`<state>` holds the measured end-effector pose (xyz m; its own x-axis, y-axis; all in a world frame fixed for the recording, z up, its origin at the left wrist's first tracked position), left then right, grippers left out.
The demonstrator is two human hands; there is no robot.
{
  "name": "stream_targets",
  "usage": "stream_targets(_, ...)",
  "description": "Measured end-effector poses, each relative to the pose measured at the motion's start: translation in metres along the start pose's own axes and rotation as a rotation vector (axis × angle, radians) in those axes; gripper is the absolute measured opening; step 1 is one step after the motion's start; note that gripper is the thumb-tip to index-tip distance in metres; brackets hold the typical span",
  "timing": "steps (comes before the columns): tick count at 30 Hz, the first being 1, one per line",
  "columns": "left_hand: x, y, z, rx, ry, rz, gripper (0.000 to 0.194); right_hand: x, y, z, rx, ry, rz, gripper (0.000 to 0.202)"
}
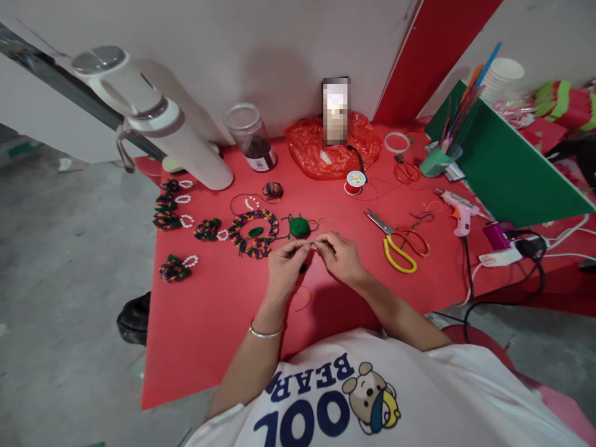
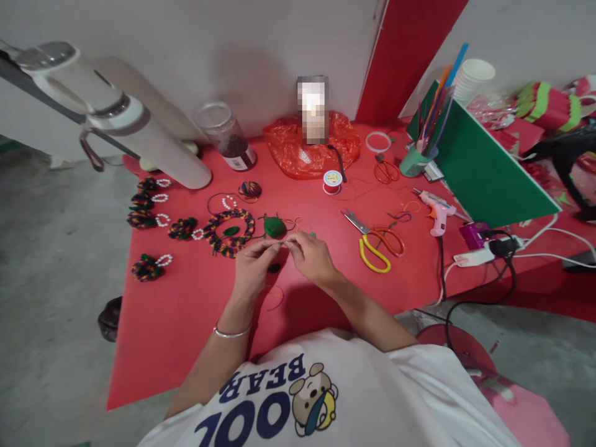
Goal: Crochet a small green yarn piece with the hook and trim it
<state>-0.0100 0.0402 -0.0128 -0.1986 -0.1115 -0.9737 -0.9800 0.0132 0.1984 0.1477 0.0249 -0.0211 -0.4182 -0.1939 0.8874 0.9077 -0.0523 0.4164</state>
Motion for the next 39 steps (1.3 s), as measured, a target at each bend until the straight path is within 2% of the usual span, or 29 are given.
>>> stream_targets(5,-0.0007,0.0016,0.0018,-0.026,-0.116,0.054,0.009,0.0026,-0.0001,-0.001,-0.008,0.015,-0.021,0.024)
stream_targets(9,0.0005,0.002,0.0029,-0.032,-0.156,0.087,0.01,0.0071,0.001,-0.0013,0.03,-0.03,0.063,0.023)
stream_targets(15,-0.003,0.0014,0.0033,-0.013,-0.242,0.161,0.012,0.0025,-0.0033,0.0005,0.078,-0.25,0.45,0.024)
stream_targets(17,-0.0028,0.0017,0.004,-0.026,-0.262,0.171,0.012,0.0008,-0.0049,0.0007,0.083,-0.279,0.542,0.023)
stream_targets(23,0.0016,0.0043,0.0063,-0.024,-0.301,0.183,0.013,0.0015,-0.0073,-0.0013,0.053,-0.177,0.505,0.018)
stream_targets(28,0.0007,0.0067,0.0062,-0.009,-0.327,0.213,0.014,0.0019,-0.0084,-0.0007,0.074,-0.211,0.577,0.02)
stream_targets(39,-0.0034,0.0082,0.0028,-0.033,-0.308,0.174,0.015,0.0013,-0.0089,0.0003,0.089,-0.175,0.513,0.018)
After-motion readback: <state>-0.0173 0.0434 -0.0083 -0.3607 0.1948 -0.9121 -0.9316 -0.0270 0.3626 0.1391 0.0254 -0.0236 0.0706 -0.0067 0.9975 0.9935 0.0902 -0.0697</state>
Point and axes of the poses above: each hand's wrist, its own z-axis towards the middle knuckle, its own y-axis out of the back of the hand, x = y × z, the point moved 2 cm from there along z, towards the middle knuckle, and after that the axes turned 10 degrees about z, right-handed, at the moved point
